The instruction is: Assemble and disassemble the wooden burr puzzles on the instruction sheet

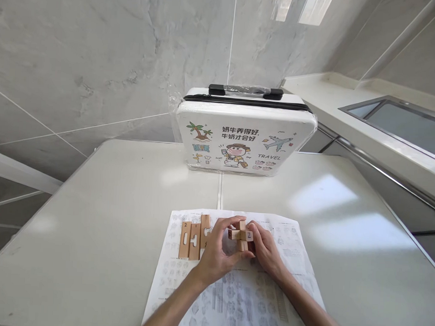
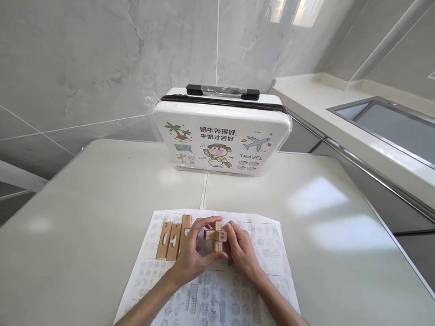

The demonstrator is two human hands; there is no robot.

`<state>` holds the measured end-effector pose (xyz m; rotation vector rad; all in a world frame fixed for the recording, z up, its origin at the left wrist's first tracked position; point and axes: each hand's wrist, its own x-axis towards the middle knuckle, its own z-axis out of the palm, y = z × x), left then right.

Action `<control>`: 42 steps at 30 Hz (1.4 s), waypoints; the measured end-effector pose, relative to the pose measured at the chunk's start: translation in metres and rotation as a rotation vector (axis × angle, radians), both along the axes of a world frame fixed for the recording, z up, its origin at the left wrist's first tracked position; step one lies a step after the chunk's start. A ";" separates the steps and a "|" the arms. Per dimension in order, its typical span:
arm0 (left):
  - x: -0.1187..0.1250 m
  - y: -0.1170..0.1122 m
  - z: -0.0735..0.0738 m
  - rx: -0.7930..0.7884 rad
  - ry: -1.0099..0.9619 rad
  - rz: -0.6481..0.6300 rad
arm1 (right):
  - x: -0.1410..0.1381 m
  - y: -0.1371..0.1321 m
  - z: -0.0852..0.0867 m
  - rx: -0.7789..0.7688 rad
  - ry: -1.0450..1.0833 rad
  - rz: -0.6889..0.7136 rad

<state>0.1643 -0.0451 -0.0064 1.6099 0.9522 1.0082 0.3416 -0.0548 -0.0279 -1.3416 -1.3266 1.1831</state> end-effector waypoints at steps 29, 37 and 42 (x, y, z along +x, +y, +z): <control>0.003 -0.007 -0.010 0.407 0.263 -0.098 | 0.126 -0.004 0.012 -0.038 -0.996 -0.243; 0.003 -0.007 -0.011 0.394 0.269 -0.112 | 0.134 -0.005 0.005 -0.019 -1.050 -0.273; 0.003 -0.006 -0.011 0.395 0.279 -0.110 | 0.135 -0.008 0.005 -0.024 -1.047 -0.264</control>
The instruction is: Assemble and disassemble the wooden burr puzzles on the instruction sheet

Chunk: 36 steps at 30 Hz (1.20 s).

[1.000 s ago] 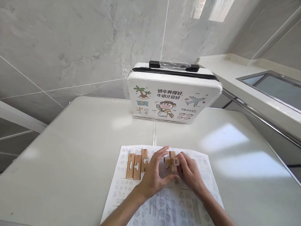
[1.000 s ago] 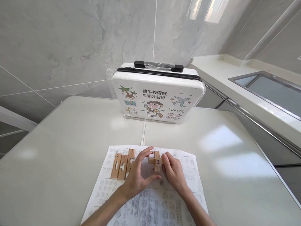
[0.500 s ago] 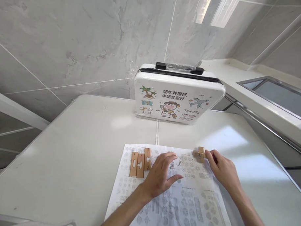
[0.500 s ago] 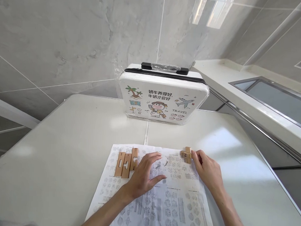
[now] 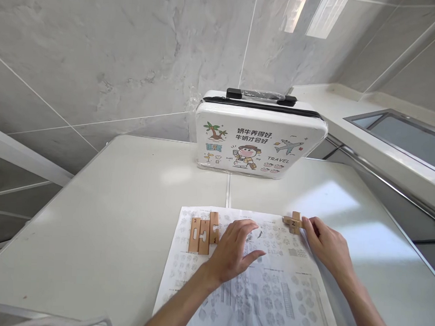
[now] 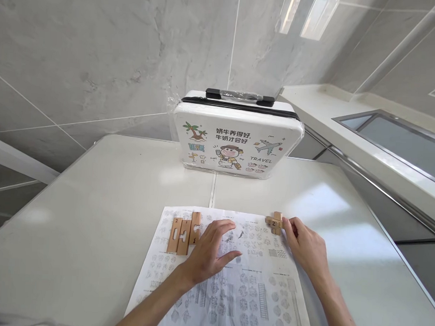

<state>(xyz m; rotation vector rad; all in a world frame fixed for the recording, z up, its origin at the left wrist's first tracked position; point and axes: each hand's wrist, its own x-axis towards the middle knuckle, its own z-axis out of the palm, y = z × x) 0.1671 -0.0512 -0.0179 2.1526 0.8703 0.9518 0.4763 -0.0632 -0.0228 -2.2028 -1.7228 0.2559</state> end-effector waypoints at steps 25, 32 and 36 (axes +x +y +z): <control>0.001 0.001 0.003 0.004 0.011 -0.011 | -0.017 -0.051 0.014 0.049 0.169 -0.103; -0.009 0.002 0.021 0.051 0.144 -0.091 | -0.058 -0.075 0.022 0.012 0.305 0.149; -0.040 -0.002 0.034 0.053 0.219 -0.042 | -0.073 -0.081 0.030 0.009 0.340 0.176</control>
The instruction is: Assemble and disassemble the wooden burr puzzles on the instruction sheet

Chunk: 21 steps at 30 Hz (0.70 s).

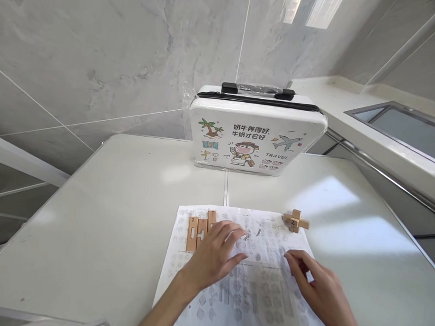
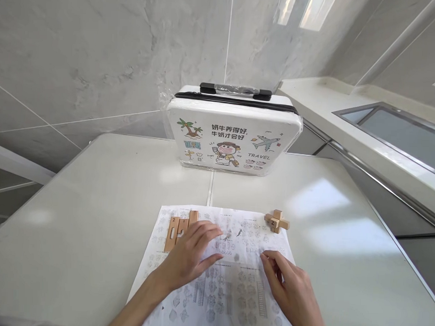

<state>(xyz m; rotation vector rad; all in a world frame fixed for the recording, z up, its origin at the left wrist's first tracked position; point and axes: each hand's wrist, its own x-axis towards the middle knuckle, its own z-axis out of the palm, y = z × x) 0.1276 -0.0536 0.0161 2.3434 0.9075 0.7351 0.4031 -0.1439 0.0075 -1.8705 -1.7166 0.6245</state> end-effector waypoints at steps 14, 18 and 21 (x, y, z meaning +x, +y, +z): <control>-0.080 -0.033 -0.020 -0.067 0.176 0.455 | -0.084 0.045 0.002 0.046 0.042 0.465; -0.082 -0.042 -0.025 -0.005 0.179 0.492 | -0.106 0.059 -0.001 0.016 0.025 0.517; -0.086 -0.046 -0.025 0.007 0.198 0.498 | -0.117 0.065 -0.007 0.003 0.015 0.521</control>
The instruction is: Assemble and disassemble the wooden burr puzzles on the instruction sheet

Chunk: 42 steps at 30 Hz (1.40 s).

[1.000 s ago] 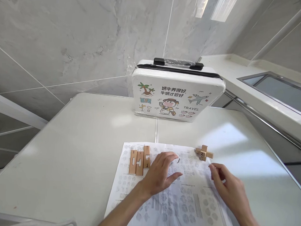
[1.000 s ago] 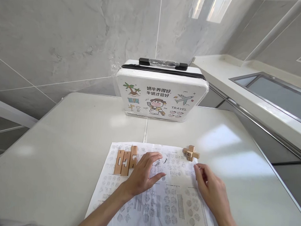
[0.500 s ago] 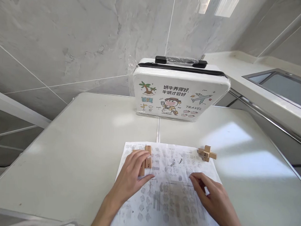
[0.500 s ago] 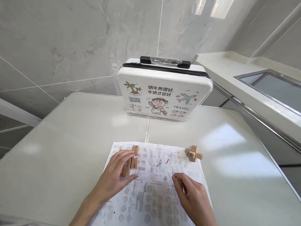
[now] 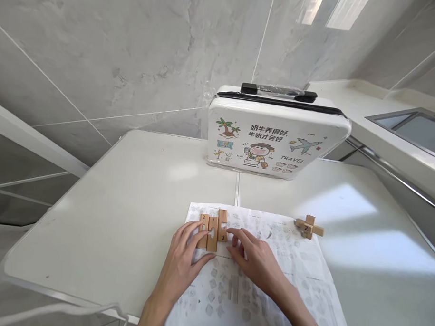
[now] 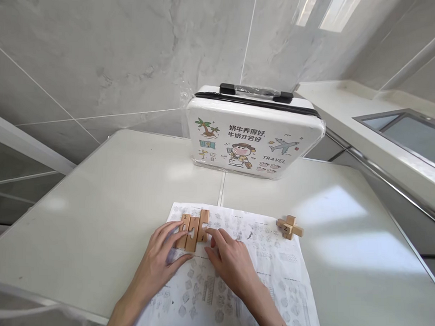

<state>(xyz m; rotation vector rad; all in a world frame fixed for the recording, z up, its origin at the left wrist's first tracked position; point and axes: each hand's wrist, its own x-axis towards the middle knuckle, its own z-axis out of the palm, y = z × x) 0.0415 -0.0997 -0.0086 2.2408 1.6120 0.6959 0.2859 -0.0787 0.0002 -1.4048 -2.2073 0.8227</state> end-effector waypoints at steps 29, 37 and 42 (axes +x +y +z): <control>-0.019 0.002 0.019 0.013 0.089 0.107 | -0.012 0.008 -0.017 -0.073 -0.006 -0.067; -0.028 0.010 0.025 0.146 0.119 0.037 | -0.010 0.007 -0.011 -0.076 0.005 -0.075; -0.027 0.013 0.024 0.072 0.036 0.093 | -0.007 0.003 0.002 -0.120 0.055 -0.070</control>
